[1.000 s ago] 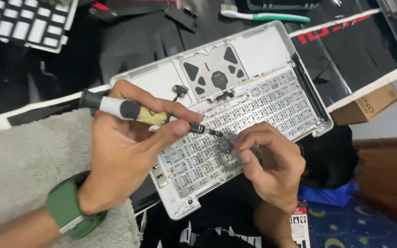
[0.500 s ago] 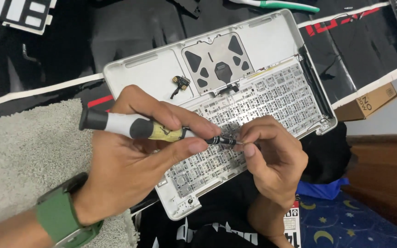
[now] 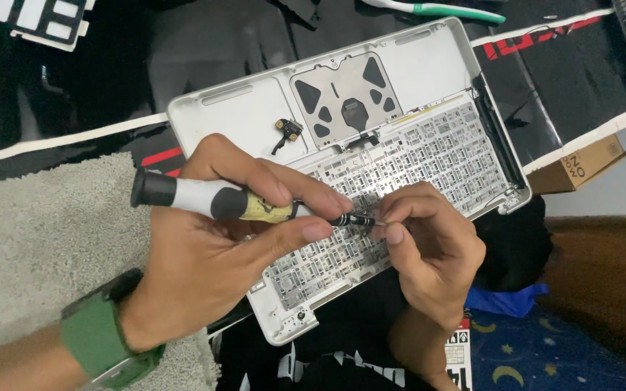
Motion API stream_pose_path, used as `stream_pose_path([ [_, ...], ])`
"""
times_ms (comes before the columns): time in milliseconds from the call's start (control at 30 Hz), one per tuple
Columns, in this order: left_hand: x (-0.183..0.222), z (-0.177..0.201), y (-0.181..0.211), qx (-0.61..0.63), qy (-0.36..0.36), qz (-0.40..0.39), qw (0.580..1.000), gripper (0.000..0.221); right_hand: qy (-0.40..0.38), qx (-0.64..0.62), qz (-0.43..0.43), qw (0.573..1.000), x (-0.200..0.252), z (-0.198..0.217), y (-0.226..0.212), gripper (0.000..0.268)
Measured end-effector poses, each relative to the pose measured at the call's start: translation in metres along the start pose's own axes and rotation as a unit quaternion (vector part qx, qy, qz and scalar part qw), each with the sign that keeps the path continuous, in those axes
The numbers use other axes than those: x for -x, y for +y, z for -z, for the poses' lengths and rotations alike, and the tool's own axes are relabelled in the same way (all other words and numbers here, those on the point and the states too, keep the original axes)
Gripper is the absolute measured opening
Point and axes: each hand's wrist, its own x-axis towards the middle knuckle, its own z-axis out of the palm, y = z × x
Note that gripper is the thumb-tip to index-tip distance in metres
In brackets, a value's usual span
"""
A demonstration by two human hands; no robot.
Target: Using a precision screwdriver to remove or install screws on a laptop keyboard and chassis assembly during a repair process.
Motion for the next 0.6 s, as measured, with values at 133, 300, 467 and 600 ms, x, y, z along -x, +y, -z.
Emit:
stream_pose_path([
  [133,0.0005,-0.0012,0.0007,-0.001,-0.002,-0.007,1.000,0.033,0.010,-0.004,0.000,1.000,0.0013,-0.0018,0.0000,0.017],
  [300,0.0015,-0.0009,-0.0011,0.004,-0.007,-0.021,1.000,0.033,0.021,-0.001,-0.003,1.000,0.0012,-0.0029,0.0002,0.017],
  [467,0.0018,-0.0015,-0.0006,0.011,-0.007,-0.023,1.000,0.033,0.034,-0.005,-0.027,0.999,0.0029,-0.0036,-0.0010,0.020],
  [600,0.0010,-0.0026,0.0014,0.006,-0.006,-0.021,1.000,0.031,0.034,-0.014,-0.024,0.999,0.0035,-0.0036,0.0008,0.018],
])
